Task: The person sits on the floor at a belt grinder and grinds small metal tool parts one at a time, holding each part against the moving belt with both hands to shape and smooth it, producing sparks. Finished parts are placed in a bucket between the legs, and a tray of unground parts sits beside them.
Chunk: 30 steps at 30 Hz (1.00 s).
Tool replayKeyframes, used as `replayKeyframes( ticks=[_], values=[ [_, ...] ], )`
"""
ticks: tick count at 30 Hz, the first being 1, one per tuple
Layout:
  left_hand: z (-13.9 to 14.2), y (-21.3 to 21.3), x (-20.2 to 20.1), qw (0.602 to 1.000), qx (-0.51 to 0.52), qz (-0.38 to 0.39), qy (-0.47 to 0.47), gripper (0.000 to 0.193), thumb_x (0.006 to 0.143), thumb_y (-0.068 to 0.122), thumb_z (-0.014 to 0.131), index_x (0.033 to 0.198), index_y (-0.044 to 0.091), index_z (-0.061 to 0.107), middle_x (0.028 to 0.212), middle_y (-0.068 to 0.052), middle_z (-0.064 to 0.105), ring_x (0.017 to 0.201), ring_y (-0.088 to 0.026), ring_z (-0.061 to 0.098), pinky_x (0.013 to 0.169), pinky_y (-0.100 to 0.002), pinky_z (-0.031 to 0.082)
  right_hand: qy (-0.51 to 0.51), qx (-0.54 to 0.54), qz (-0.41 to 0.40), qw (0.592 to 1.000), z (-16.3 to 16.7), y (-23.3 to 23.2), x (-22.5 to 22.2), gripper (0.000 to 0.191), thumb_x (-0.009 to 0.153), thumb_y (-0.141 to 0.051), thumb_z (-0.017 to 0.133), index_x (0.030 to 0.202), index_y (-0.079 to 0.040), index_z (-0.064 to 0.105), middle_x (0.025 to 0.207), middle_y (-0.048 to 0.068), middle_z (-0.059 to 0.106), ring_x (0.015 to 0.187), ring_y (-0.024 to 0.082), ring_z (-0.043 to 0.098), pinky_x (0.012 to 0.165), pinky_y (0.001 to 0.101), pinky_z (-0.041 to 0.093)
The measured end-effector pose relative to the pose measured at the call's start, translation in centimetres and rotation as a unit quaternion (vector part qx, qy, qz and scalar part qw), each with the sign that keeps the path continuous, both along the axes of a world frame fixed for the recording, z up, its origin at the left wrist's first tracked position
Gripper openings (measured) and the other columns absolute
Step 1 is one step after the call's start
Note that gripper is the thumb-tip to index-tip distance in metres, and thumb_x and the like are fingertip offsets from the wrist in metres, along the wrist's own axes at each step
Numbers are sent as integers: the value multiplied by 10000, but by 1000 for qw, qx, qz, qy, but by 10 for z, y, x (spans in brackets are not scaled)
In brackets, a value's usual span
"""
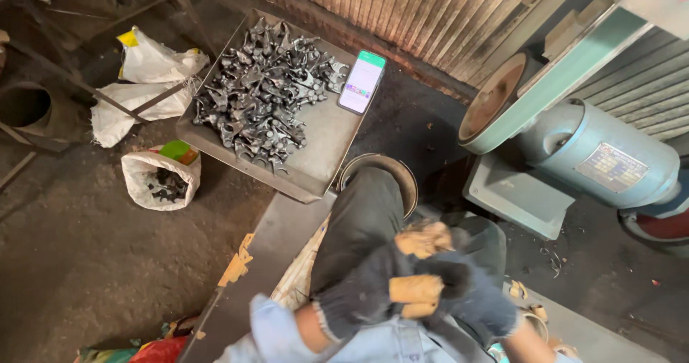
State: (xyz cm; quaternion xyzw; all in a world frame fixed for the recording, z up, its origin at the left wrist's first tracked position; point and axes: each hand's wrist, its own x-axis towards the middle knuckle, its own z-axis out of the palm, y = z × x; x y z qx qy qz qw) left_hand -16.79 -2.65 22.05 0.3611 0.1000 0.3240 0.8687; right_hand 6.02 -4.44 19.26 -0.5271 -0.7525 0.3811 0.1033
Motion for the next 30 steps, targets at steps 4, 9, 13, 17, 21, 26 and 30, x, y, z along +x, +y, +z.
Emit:
replayKeyframes(
  ticks=[4, 9, 13, 17, 21, 26, 30],
  values=[
    [-6, -4, 23, 994, 92, 8, 67, 706, 911, 124, 767, 1523, 22, 431, 1234, -51, 661, 1131, -162, 649, 962, -328, 536, 69, -12, 100, 993, -38, -13, -65, 545, 948, -229, 685, 1443, -73, 518, 1263, 195, 662, 1047, 340, 684, 914, 399, 528],
    [-13, -15, 23, 990, 114, 0, 88, 687, 912, 143, 773, 1507, 36, 447, 1206, -57, 668, 1108, -169, 654, 941, -331, 534, 171, -14, 181, 968, -43, -12, -80, 552, 935, -228, 685, 1441, -72, 527, 1289, 191, 654, 1069, 342, 676, 924, 400, 525],
    [-16, -24, 26, 986, 121, 18, 109, 671, 912, 157, 777, 1494, 47, 461, 1185, -63, 674, 1091, -175, 658, 924, -333, 533, 133, -23, 198, 971, -33, -16, -71, 558, 925, -227, 686, 1439, -70, 534, 1309, 187, 648, 1086, 343, 669, 932, 401, 522],
    [-20, -31, 33, 983, 129, 30, 123, 655, 913, 172, 781, 1481, 58, 474, 1163, -68, 679, 1073, -181, 662, 908, -335, 532, 22, -35, 227, 973, -55, -24, -101, 565, 915, -226, 686, 1438, -69, 541, 1329, 184, 642, 1104, 344, 662, 941, 402, 520],
    [-20, -30, 33, 980, 149, 12, 133, 640, 913, 187, 785, 1467, 69, 487, 1141, -73, 685, 1055, -187, 665, 891, -337, 531, 84, -30, 266, 960, -77, -31, -130, 571, 905, -225, 687, 1436, -67, 548, 1349, 181, 635, 1121, 346, 656, 949, 404, 517],
    [-19, -26, 25, 974, 178, -39, 133, 621, 914, 205, 791, 1451, 83, 504, 1114, -80, 692, 1033, -194, 670, 870, -340, 529, 166, -70, 310, 933, -60, -24, -121, 579, 893, -224, 687, 1434, -66, 557, 1374, 176, 627, 1143, 348, 647, 959, 405, 514],
    [-23, -23, 22, 971, 181, -81, 130, 606, 914, 220, 795, 1438, 94, 517, 1092, -85, 697, 1015, -200, 674, 853, -342, 528, 202, -98, 325, 919, -40, -2, -101, 586, 883, -223, 688, 1433, -64, 564, 1395, 173, 621, 1160, 349, 641, 968, 406, 512]
  ],
)
